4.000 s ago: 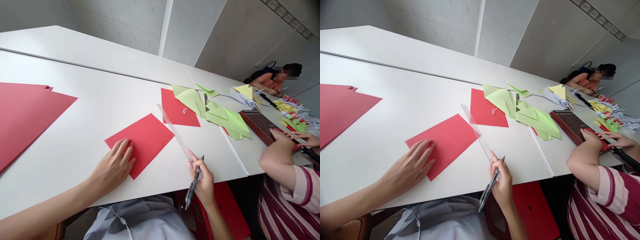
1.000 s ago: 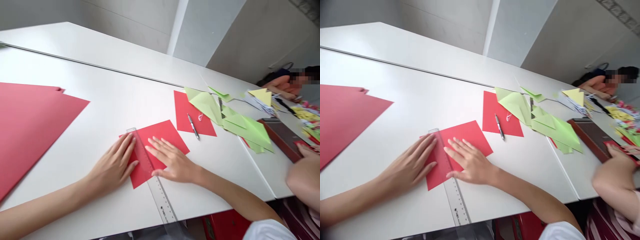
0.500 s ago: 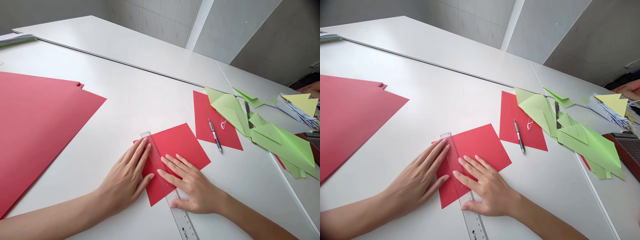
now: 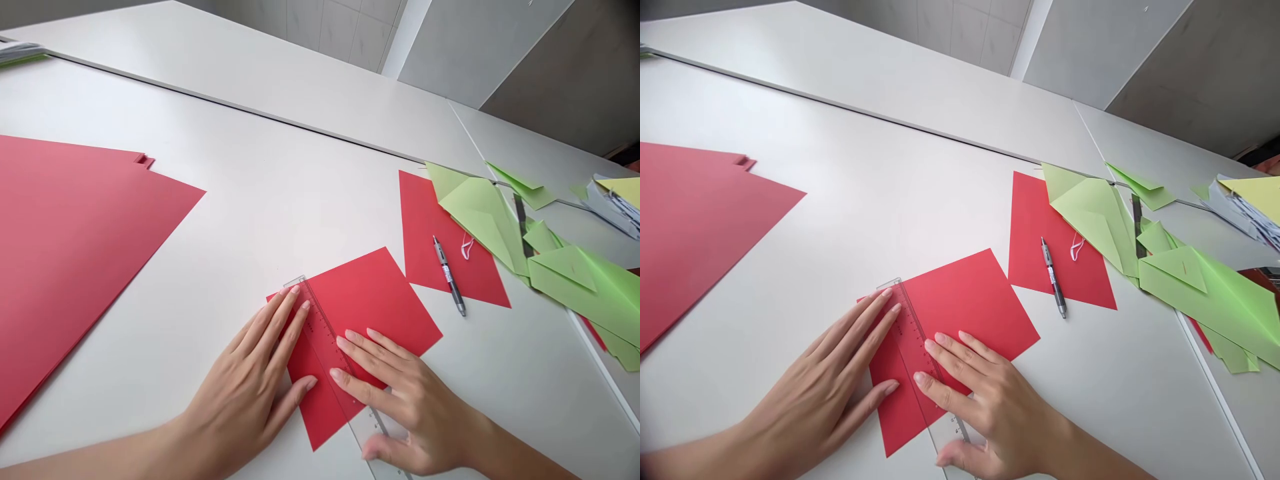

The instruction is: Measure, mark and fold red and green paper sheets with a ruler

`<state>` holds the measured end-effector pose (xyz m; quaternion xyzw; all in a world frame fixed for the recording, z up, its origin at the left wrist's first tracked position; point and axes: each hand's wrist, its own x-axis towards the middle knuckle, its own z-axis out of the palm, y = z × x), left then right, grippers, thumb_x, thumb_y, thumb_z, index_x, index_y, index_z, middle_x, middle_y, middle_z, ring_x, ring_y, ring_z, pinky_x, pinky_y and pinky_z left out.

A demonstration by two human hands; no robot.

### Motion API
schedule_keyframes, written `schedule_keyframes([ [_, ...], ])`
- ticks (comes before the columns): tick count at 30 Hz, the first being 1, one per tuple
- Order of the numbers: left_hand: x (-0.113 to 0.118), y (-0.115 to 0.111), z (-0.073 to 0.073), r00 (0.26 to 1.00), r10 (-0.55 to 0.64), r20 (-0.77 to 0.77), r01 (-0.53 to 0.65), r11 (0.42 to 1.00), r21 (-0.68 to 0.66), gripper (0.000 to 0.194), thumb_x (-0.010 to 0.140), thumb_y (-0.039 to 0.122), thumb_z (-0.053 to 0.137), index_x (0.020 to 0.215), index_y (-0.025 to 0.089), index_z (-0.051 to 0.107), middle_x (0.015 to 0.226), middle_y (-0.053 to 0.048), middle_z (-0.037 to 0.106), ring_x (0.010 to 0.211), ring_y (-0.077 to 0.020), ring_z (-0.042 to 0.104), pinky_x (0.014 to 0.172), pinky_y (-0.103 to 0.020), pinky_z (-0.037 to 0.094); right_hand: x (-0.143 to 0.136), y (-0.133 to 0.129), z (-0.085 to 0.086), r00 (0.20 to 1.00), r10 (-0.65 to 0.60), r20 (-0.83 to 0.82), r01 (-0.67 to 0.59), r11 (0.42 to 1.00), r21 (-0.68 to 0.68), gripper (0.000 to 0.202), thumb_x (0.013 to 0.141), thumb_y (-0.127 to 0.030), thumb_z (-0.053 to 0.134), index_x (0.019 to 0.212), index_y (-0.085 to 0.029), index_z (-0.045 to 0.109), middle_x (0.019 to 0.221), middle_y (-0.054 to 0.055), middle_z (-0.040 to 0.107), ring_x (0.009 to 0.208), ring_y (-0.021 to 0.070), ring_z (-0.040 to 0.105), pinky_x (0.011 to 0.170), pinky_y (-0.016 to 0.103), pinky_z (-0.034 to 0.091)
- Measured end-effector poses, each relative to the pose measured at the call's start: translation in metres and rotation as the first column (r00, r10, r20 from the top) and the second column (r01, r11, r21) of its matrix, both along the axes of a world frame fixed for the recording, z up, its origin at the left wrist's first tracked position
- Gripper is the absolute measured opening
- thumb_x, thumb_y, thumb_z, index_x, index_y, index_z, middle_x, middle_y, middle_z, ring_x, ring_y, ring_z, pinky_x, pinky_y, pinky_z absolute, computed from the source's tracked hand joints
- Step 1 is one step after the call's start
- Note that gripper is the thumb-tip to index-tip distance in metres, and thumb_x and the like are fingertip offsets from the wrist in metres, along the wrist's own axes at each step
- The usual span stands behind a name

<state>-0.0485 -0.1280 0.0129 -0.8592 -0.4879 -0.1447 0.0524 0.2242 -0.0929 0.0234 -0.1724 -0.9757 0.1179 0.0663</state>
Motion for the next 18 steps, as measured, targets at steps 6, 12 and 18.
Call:
schedule_keyframes([
  [6, -0.001, 0.000, 0.003, 0.999, -0.031, -0.010, 0.031, 0.999, 0.011, 0.071, 0.102, 0.050, 0.033, 0.151, 0.000, 0.027, 0.159, -0.019, 0.028, 0.151, -0.0312, 0.015, 0.121, -0.038, 0.015, -0.003, -0.004, 0.002, 0.994, -0.052, -0.092, 0.059, 0.995, 0.077, 0.068, 0.097, -0.060, 0.047, 0.146, -0.013, 0.049, 0.154, 0.014, 0.044, 0.147, 0.0297, 0.032, 0.116, 0.046, 0.039],
  [12, 0.000, 0.002, 0.003, 1.000, -0.029, -0.005, 0.029, 1.000, 0.003, 0.070, 0.101, 0.049, 0.033, 0.151, 0.000, 0.028, 0.159, -0.018, 0.030, 0.151, -0.0303, 0.017, 0.122, -0.038, 0.015, -0.004, -0.006, 0.004, 0.989, -0.046, -0.139, 0.061, 0.993, 0.103, 0.068, 0.096, -0.062, 0.047, 0.140, -0.012, 0.054, 0.149, 0.015, 0.050, 0.145, 0.0296, 0.038, 0.114, 0.045, 0.042],
  [18, -0.001, -0.002, 0.007, 0.999, -0.046, 0.016, 0.047, 0.999, -0.022, 0.066, 0.100, 0.040, 0.037, 0.152, 0.001, 0.026, 0.160, -0.018, 0.027, 0.151, -0.0307, 0.016, 0.121, -0.038, 0.018, 0.005, 0.003, 0.004, 0.999, -0.016, -0.045, 0.014, 0.999, -0.040, 0.067, 0.093, -0.051, 0.058, 0.144, -0.008, 0.050, 0.156, 0.017, 0.039, 0.150, 0.0306, 0.025, 0.117, 0.051, 0.037],
])
